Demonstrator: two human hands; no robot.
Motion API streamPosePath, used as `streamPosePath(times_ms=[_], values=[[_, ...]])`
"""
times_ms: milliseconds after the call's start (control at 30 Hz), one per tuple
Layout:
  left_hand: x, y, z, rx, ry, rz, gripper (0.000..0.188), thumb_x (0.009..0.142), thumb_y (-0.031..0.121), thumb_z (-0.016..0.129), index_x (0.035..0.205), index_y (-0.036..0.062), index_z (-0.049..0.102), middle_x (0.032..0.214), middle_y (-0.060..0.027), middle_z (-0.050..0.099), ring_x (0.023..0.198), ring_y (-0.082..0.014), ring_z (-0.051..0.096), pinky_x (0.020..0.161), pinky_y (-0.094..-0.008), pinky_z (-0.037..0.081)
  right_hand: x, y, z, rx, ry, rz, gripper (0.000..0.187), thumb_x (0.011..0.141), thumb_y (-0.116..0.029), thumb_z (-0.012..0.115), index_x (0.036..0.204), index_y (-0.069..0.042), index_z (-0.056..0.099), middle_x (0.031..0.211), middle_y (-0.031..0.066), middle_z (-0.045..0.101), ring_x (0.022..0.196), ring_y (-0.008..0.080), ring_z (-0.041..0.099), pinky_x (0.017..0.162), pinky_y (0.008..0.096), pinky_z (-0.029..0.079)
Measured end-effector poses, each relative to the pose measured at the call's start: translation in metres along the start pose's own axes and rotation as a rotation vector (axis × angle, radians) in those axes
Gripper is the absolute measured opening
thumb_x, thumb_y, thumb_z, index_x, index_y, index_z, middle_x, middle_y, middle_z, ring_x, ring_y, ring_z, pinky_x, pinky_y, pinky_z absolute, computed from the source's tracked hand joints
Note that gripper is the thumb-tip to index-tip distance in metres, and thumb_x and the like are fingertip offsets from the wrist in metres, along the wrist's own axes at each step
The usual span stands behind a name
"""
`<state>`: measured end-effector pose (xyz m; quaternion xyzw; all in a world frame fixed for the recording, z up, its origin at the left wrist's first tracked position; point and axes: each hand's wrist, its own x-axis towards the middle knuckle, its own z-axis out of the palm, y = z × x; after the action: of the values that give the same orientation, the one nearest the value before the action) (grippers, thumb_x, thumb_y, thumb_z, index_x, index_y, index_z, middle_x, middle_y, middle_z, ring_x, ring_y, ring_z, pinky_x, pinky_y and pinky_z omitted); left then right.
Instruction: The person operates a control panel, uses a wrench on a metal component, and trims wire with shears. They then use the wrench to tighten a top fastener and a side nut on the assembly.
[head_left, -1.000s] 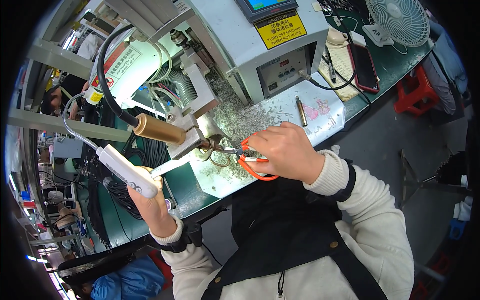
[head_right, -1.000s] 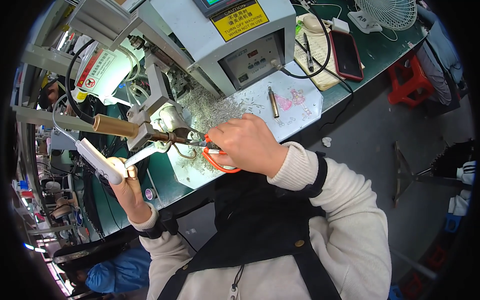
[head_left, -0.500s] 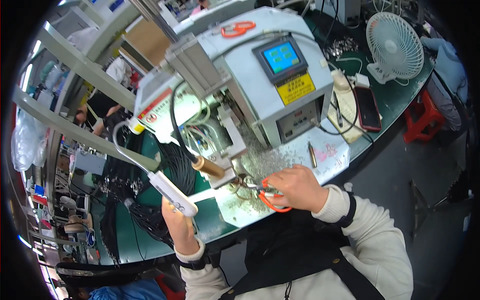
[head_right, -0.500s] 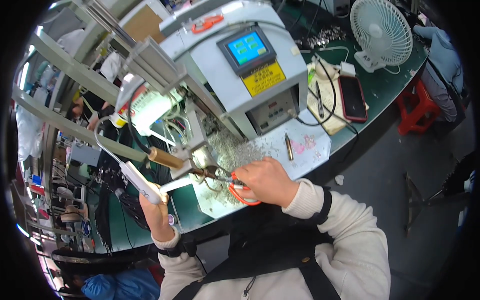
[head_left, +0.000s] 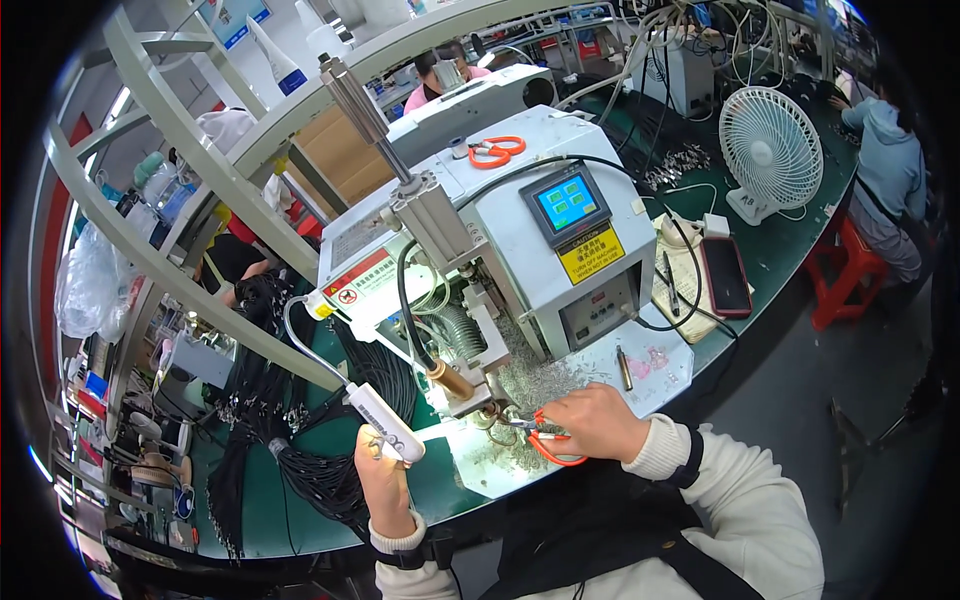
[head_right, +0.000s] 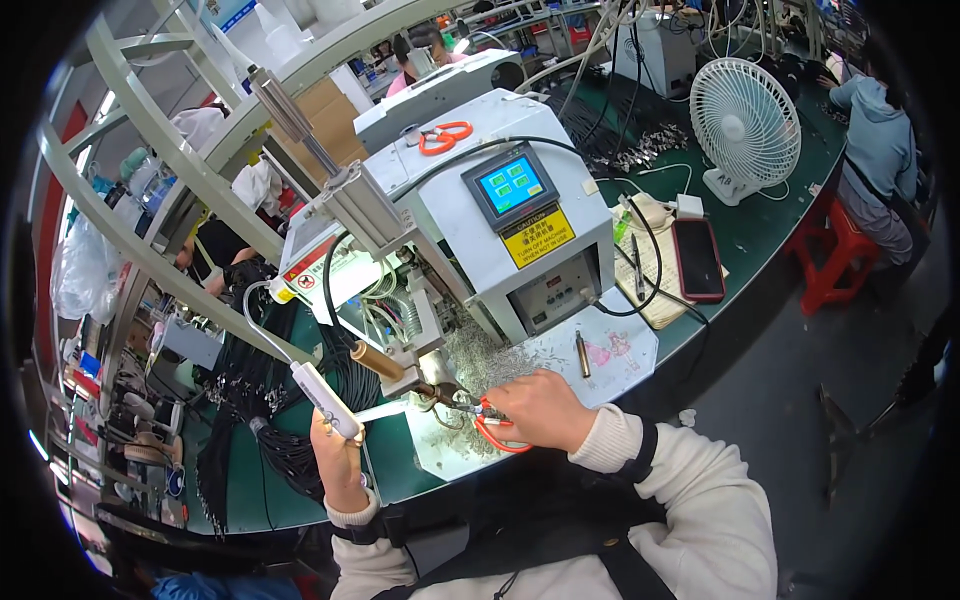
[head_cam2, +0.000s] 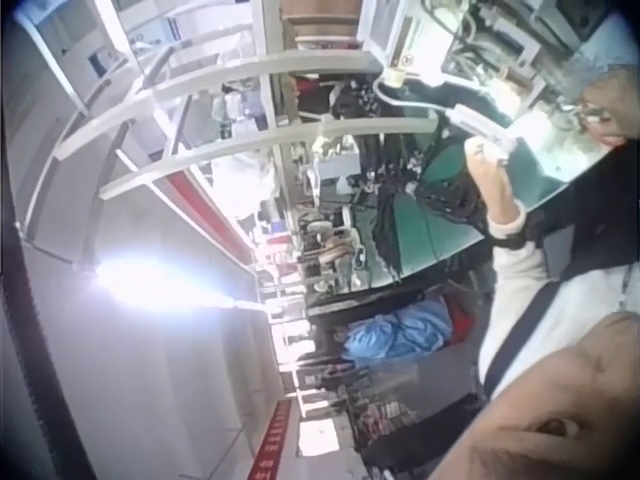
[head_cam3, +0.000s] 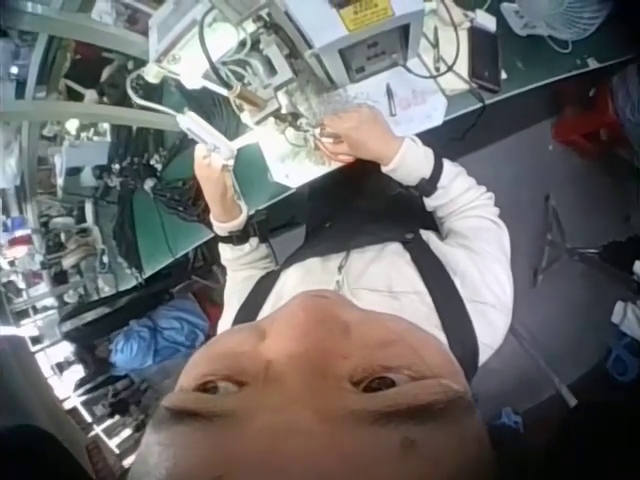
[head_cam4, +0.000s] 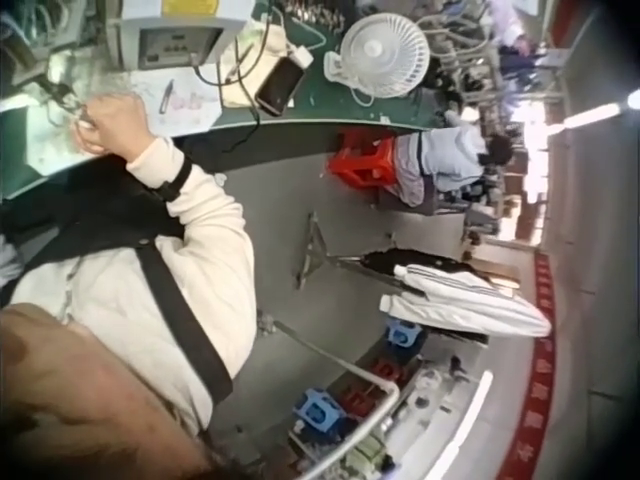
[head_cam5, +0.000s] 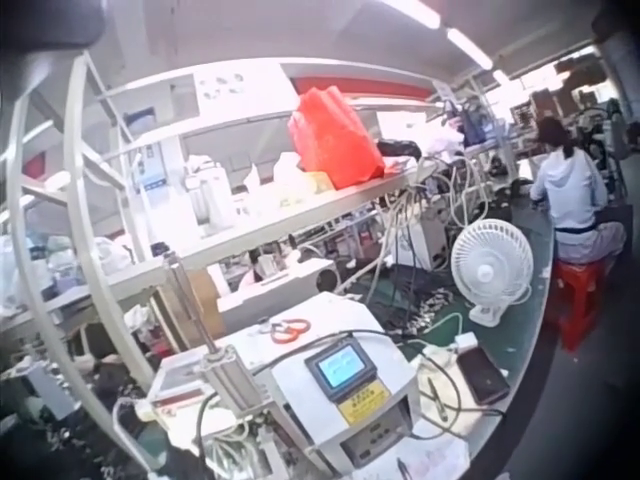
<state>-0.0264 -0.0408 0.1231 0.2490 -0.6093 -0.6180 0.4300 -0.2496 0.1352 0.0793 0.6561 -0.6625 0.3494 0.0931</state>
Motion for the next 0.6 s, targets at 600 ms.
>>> streamPosePath(times_ms=[600], values=[[0.0003, -0.0095, -0.0079, -0.026, 0.073, -0.007, 0.017, 0.081, -0.001, 0.049, 0.095, 0.0035, 0.043, 0.075, -0.0040, 0.047, 0.056, -0.0122, 0.047, 0.049, -0.0229, 0.040, -0.0007, 0.0029, 0.0054, 0.003, 0.024, 0.004, 0.026, 0.066, -0.032, 0.067, 0.074, -0.010, 0.055, 0.063, 0.0016, 0.057, 0.060, 0.0185, 0.059, 0.055, 0.0312, 0.043]])
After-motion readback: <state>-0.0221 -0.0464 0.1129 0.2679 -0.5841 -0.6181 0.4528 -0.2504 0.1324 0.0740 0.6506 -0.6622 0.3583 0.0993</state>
